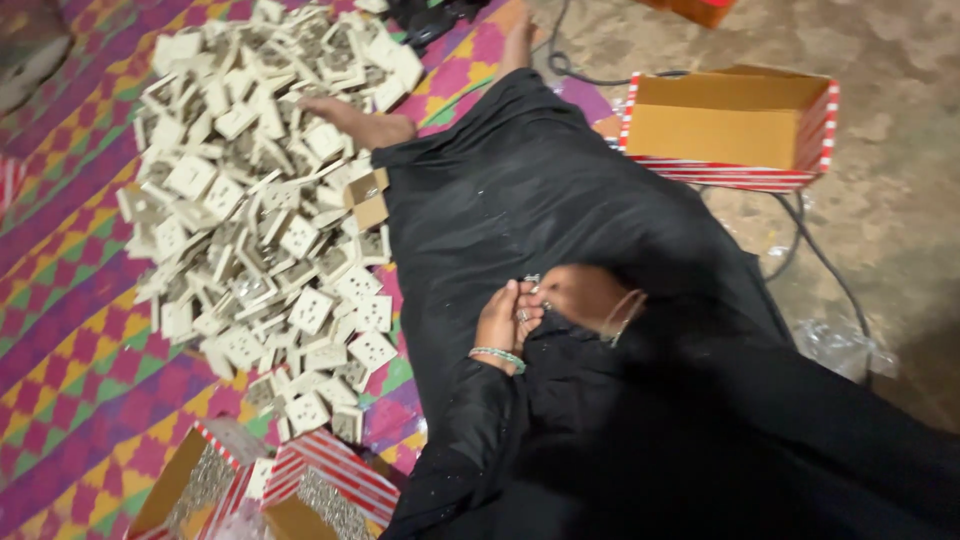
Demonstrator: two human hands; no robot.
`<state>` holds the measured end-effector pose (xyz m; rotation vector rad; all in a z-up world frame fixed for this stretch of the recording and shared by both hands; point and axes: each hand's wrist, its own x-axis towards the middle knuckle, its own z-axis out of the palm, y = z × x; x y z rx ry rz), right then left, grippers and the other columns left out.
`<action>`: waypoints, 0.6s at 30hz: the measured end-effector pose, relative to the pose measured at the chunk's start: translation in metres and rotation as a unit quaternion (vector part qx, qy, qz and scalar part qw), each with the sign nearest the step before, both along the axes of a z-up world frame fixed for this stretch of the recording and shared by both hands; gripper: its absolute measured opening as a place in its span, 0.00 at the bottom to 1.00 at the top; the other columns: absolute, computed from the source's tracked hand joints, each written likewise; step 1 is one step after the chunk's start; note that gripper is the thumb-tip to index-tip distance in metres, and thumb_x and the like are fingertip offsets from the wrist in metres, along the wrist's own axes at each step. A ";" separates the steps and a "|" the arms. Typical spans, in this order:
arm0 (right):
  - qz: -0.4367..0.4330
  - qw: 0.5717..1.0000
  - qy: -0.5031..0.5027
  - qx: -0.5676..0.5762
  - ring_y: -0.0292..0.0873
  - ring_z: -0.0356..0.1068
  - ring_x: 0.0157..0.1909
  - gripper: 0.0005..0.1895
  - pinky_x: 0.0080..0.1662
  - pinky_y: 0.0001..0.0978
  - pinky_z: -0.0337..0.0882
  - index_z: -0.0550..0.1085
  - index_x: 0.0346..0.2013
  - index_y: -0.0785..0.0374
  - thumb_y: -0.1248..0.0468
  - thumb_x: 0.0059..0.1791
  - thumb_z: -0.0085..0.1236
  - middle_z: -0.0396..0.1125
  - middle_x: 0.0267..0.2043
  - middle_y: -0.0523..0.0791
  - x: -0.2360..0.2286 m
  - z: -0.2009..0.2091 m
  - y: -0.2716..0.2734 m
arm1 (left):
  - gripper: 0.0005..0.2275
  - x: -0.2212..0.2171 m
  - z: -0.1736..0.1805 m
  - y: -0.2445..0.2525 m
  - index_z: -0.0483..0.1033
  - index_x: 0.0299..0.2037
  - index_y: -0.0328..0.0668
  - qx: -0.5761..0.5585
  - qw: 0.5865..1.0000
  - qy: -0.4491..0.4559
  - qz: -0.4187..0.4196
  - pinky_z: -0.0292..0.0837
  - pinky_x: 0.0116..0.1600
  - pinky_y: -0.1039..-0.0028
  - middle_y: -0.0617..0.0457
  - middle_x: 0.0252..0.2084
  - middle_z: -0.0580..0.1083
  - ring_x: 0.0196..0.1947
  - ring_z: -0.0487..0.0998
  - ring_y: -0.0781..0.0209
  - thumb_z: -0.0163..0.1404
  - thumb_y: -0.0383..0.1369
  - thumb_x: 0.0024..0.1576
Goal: The person sits on the floor and repeatedly picks up small metal pins, inserting them into white plastic electrical socket housings. The person handles the components by hand, working on a pile of sockets and a box of pins on a colorful mat.
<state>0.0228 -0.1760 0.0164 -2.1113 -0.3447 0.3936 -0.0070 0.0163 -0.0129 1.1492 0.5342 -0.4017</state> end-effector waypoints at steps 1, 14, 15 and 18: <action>-0.045 0.997 0.010 0.060 0.47 0.77 0.42 0.09 0.46 0.38 0.74 0.80 0.37 0.61 0.60 0.49 0.58 0.76 0.39 0.48 0.004 -0.004 -0.008 | 0.18 -0.001 0.002 -0.002 0.74 0.51 0.31 0.022 1.000 -0.006 0.011 0.74 0.37 0.74 0.50 0.36 0.75 0.31 0.76 0.62 0.45 0.44 0.68; -0.160 0.927 0.237 0.244 0.30 0.64 0.30 0.09 0.35 0.22 0.66 0.75 0.36 0.60 0.57 0.52 0.56 0.67 0.29 0.37 0.001 0.028 -0.058 | 0.24 -0.004 0.030 0.000 0.70 0.56 0.30 -0.085 0.991 -0.055 0.087 0.72 0.52 0.66 0.44 0.45 0.77 0.47 0.78 0.51 0.40 0.48 0.67; -0.158 0.923 0.248 0.248 0.29 0.65 0.29 0.08 0.35 0.21 0.66 0.75 0.36 0.59 0.57 0.51 0.56 0.68 0.28 0.36 0.000 0.033 -0.056 | 0.24 -0.004 0.030 0.001 0.71 0.56 0.29 -0.073 0.992 -0.061 0.087 0.72 0.53 0.66 0.44 0.45 0.76 0.48 0.78 0.51 0.40 0.48 0.67; -0.174 0.908 0.255 0.284 0.28 0.62 0.29 0.08 0.35 0.20 0.63 0.74 0.36 0.59 0.58 0.51 0.57 0.66 0.28 0.35 0.002 0.042 -0.055 | 0.24 -0.004 0.028 0.003 0.71 0.56 0.29 -0.045 0.994 -0.051 0.091 0.71 0.55 0.67 0.45 0.48 0.77 0.50 0.78 0.53 0.41 0.48 0.66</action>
